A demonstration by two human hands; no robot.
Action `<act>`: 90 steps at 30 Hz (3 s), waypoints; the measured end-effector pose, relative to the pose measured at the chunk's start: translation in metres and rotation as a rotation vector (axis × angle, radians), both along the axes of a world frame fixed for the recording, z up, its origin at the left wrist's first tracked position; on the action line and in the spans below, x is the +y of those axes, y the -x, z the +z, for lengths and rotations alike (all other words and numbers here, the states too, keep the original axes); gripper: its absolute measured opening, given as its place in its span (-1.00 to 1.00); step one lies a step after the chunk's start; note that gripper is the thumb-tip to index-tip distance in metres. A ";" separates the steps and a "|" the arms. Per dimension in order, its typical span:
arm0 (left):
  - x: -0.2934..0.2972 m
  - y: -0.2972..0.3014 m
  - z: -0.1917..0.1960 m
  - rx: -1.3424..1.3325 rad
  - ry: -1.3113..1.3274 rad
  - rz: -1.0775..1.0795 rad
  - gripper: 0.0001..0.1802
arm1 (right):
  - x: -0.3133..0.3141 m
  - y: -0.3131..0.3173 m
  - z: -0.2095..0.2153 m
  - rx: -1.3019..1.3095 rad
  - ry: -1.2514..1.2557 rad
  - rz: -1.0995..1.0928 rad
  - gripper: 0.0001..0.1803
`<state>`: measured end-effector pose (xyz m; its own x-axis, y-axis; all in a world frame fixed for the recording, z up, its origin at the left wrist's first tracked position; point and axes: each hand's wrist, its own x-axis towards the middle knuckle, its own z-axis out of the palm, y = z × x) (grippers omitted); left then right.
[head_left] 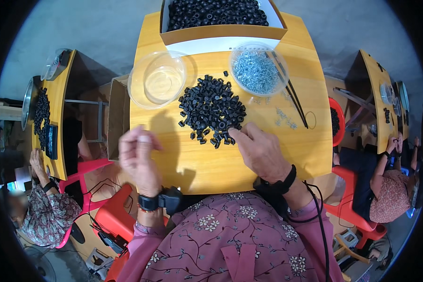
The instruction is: Assembling small black plastic components by hand at a workstation.
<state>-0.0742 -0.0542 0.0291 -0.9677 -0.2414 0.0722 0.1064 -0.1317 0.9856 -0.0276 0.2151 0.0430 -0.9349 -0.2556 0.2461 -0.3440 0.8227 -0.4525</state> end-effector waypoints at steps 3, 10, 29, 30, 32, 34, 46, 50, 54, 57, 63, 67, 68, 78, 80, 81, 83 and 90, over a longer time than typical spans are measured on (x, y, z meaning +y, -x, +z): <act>0.026 -0.022 0.003 -0.210 0.002 -0.417 -0.85 | 0.001 0.002 -0.002 -0.002 0.020 0.032 -0.75; 0.049 -0.028 -0.003 -0.236 0.188 -0.554 -0.76 | 0.002 0.008 -0.002 -0.012 0.079 -0.037 -0.74; 0.078 -0.040 0.000 -0.283 -0.139 -0.722 -0.81 | -0.006 -0.033 0.009 -0.340 0.792 -0.103 -0.77; 0.078 -0.040 0.000 -0.281 -0.140 -0.721 -0.84 | -0.008 -0.034 0.010 -0.317 0.780 -0.095 -0.79; 0.076 -0.042 -0.006 -0.291 -0.129 -0.721 -0.86 | -0.006 -0.036 0.007 -0.260 0.740 -0.147 -0.81; 0.074 -0.044 -0.011 -0.306 -0.125 -0.715 -0.84 | 0.005 -0.037 -0.002 -0.202 0.678 -0.259 -0.83; 0.072 -0.048 -0.018 -0.261 0.036 -0.792 -0.83 | 0.056 -0.020 -0.007 -0.043 0.131 -0.637 -0.89; 0.072 -0.048 -0.016 -0.251 0.047 -0.792 -0.84 | 0.059 -0.016 -0.009 0.019 0.126 -0.589 -0.91; 0.071 -0.048 -0.020 -0.219 0.067 -0.802 -0.85 | 0.062 -0.019 0.001 0.012 0.340 -0.598 -0.93; 0.071 -0.048 -0.020 -0.210 0.074 -0.811 -0.85 | 0.066 -0.022 0.007 0.019 0.449 -0.588 -0.92; 0.071 -0.048 -0.020 -0.232 0.052 -0.806 -0.84 | 0.071 -0.024 0.008 0.004 0.523 -0.651 -0.87; 0.071 -0.047 -0.019 -0.212 0.101 -0.812 -0.84 | 0.075 -0.026 0.011 0.029 0.458 -0.654 -0.85; 0.071 -0.046 -0.019 -0.208 0.107 -0.813 -0.84 | 0.076 -0.028 0.010 0.001 0.437 -0.617 -0.85; 0.071 -0.048 -0.020 -0.201 0.117 -0.811 -0.84 | 0.058 -0.044 0.004 -0.150 0.177 -0.390 -0.87; 0.072 -0.049 -0.020 -0.196 0.100 -0.796 -0.85 | 0.055 -0.044 0.008 -0.165 0.273 -0.413 -0.86; 0.073 -0.049 -0.020 -0.198 0.094 -0.788 -0.85 | 0.052 -0.044 0.010 -0.154 0.346 -0.435 -0.85; 0.076 -0.049 -0.018 -0.201 0.085 -0.761 -0.85 | 0.050 -0.042 0.013 -0.070 0.422 -0.471 -0.83; 0.076 -0.048 -0.014 -0.229 0.109 -0.761 -0.85 | 0.089 -0.031 0.008 0.056 0.224 -0.670 -0.71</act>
